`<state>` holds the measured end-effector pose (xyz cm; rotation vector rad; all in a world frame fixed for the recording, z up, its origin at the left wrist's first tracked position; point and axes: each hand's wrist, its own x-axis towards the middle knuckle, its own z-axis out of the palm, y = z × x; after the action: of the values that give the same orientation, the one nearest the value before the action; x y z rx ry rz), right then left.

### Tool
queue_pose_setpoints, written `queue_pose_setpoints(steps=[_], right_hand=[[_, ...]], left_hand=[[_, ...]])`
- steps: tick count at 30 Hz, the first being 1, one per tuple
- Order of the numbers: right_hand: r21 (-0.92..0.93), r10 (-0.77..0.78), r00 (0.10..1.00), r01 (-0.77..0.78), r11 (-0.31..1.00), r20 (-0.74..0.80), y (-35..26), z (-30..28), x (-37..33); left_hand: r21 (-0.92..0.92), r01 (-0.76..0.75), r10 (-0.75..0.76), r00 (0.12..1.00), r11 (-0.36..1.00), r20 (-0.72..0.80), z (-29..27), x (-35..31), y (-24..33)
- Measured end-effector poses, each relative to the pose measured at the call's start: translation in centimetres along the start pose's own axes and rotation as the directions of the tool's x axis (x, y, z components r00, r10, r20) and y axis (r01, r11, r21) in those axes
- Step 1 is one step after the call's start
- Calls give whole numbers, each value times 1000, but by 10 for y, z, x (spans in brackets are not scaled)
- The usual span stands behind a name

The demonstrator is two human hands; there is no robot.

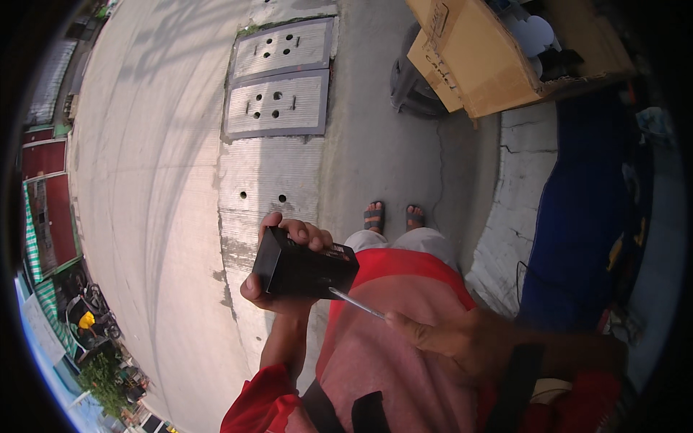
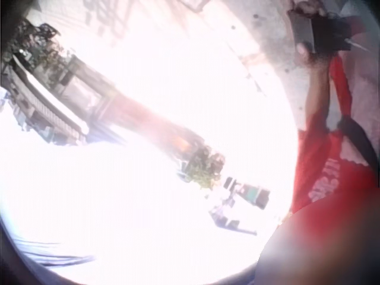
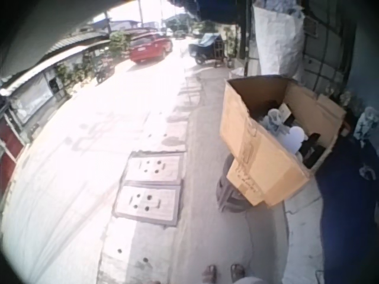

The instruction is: The person uses a screwdriver on a small black box, then applies hot glue to attach printed cards to cardboard pieces. They arrange the finished display units on a table and place them into a cardboard box.

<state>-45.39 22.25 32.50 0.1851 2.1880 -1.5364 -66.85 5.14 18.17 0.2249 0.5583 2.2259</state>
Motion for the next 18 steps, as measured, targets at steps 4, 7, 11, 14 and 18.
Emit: queue_pose_setpoints(steps=[4, 7, 11, 14, 18], right_hand=[[14, -33, 997, 33, 999, 64, -15, -7, -8], [53, -22, 999, 19, 998, 42, -22, -10, 2], [20, 77, 994, -78, 997, 77, -35, -20, 13], [-5, 113, 988, -113, 994, 109, -43, -23, 17], [-49, 152, 979, -146, 988, 136, -47, -20, 21]], left_hand=[[-204, 76, -108, 983, 976, -148, -11, 0, 17], [-191, 149, -181, 971, 970, -159, -12, -3, 16], [-181, 172, -192, 977, 968, -97, -9, -5, 11], [-154, 195, -206, 977, 969, -60, -8, -6, 13], [-120, 229, -223, 973, 966, 62, -5, -7, 21]])
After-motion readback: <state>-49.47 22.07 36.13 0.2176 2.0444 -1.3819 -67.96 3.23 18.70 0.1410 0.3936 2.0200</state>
